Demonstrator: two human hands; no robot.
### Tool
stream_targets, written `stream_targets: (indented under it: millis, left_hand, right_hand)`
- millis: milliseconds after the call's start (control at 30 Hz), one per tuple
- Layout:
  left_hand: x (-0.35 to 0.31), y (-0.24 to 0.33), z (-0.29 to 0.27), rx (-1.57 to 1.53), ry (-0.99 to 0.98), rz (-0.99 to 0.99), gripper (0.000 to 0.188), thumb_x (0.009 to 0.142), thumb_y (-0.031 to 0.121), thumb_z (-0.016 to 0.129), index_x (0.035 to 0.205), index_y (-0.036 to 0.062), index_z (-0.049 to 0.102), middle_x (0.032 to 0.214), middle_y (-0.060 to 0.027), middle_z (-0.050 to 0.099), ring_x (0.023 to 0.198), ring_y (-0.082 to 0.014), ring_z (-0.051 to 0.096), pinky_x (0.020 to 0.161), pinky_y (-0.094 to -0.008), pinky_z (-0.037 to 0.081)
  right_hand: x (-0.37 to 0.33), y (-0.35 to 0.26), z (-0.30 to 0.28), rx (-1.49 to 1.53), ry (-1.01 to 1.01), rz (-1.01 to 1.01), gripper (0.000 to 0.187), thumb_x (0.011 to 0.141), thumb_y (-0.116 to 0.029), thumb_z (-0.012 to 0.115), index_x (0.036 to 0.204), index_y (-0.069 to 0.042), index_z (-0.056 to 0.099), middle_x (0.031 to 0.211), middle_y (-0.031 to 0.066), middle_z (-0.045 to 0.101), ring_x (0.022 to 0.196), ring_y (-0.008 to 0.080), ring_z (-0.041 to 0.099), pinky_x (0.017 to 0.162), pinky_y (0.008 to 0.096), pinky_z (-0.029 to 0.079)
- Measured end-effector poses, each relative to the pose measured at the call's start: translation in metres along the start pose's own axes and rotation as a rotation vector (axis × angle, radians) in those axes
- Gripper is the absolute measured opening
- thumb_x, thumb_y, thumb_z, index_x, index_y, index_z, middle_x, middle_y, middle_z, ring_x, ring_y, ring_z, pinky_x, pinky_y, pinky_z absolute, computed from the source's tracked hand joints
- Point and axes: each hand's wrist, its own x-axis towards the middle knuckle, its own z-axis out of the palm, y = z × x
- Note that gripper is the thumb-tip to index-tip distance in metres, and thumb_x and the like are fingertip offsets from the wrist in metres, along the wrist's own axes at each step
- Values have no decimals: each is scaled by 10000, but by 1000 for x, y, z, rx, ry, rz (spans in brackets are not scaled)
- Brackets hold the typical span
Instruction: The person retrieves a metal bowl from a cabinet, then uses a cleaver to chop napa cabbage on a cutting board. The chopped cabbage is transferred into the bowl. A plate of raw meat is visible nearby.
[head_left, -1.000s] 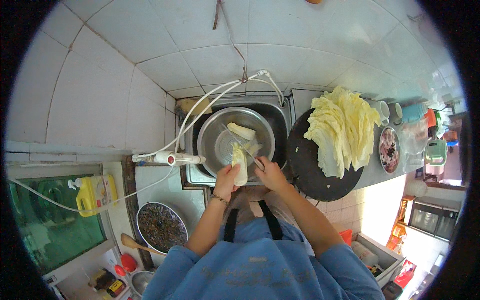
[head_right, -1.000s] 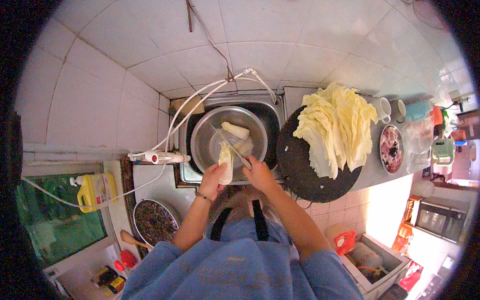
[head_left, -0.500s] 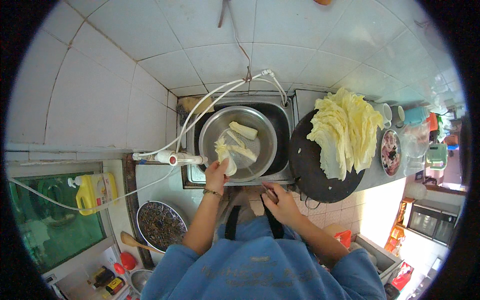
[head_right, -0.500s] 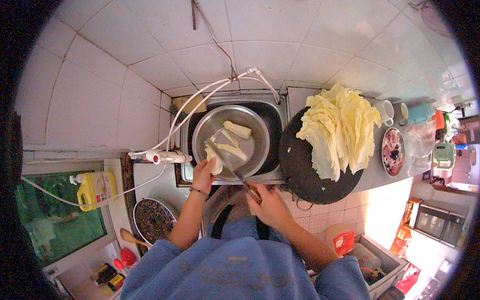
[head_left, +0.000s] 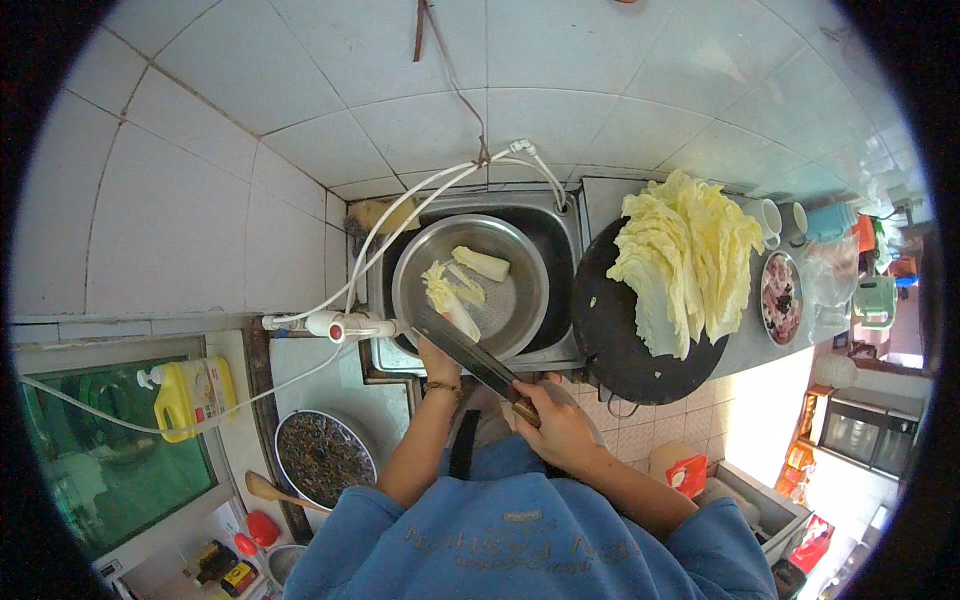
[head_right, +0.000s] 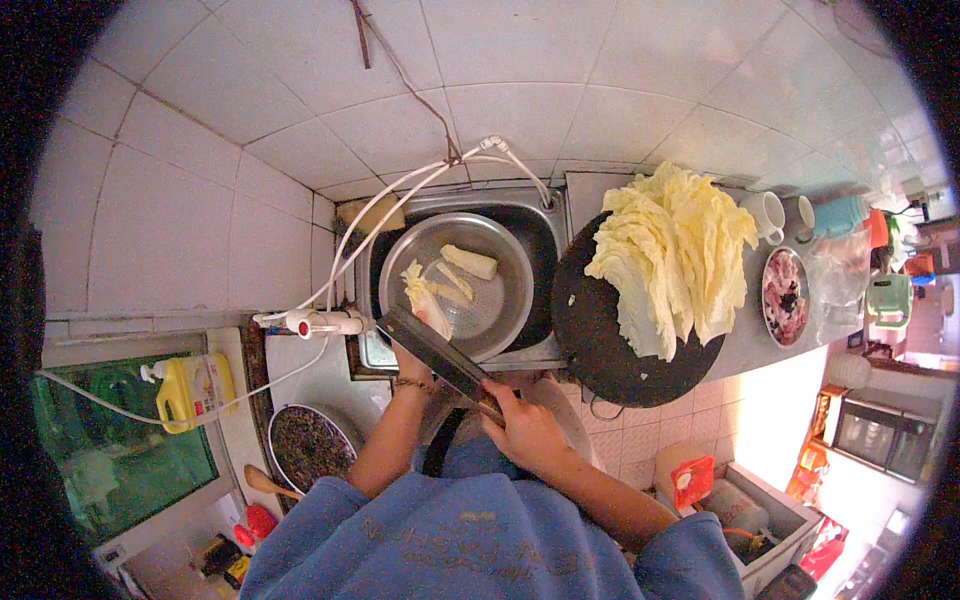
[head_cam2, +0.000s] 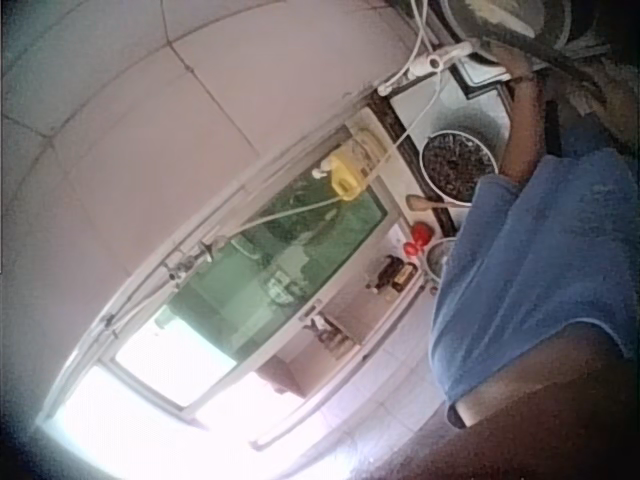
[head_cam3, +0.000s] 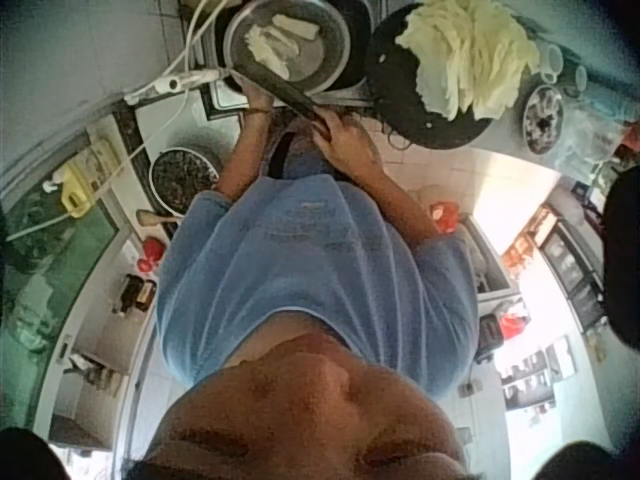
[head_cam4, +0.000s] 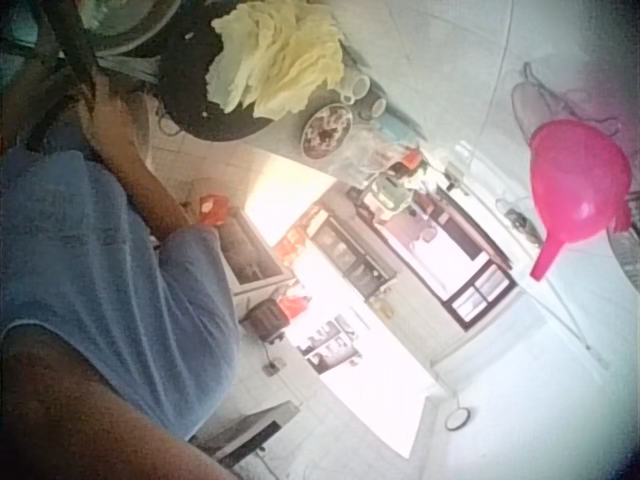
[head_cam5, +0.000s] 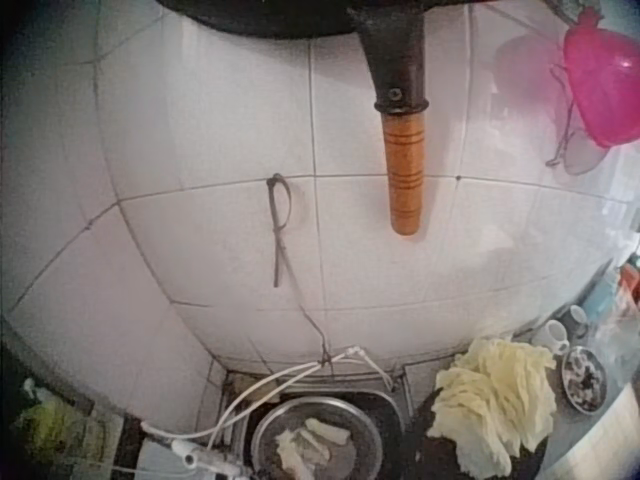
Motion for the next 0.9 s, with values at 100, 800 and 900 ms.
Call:
stream_targets:
  millis: [100,800,900]
  left_hand:
    - [2,-5,3,-44,-15,38,240,923,267,602,1019,48,586,926,2,588,818,-131,548,726,-284,469]
    - [-13,15,14,-393,54,-218,150,917,73,534,1056,30,569,957,-41,603,848,-159,576,746,-294,473]
    - [-18,3,20,-282,49,-185,123,910,3,473,998,-19,555,899,-52,602,770,-136,557,667,-271,462]
  right_hand:
    - [0,2,3,-11,0,-3,489,849,-249,616,1273,-83,438,753,222,646,641,380,647,581,480,530]
    - [16,0,20,-10,-50,134,476,848,-236,617,1259,-100,418,821,237,649,722,416,639,649,514,519]
    - [29,3,23,18,-31,129,461,852,-231,607,1252,-96,422,812,244,645,734,432,633,663,524,513]
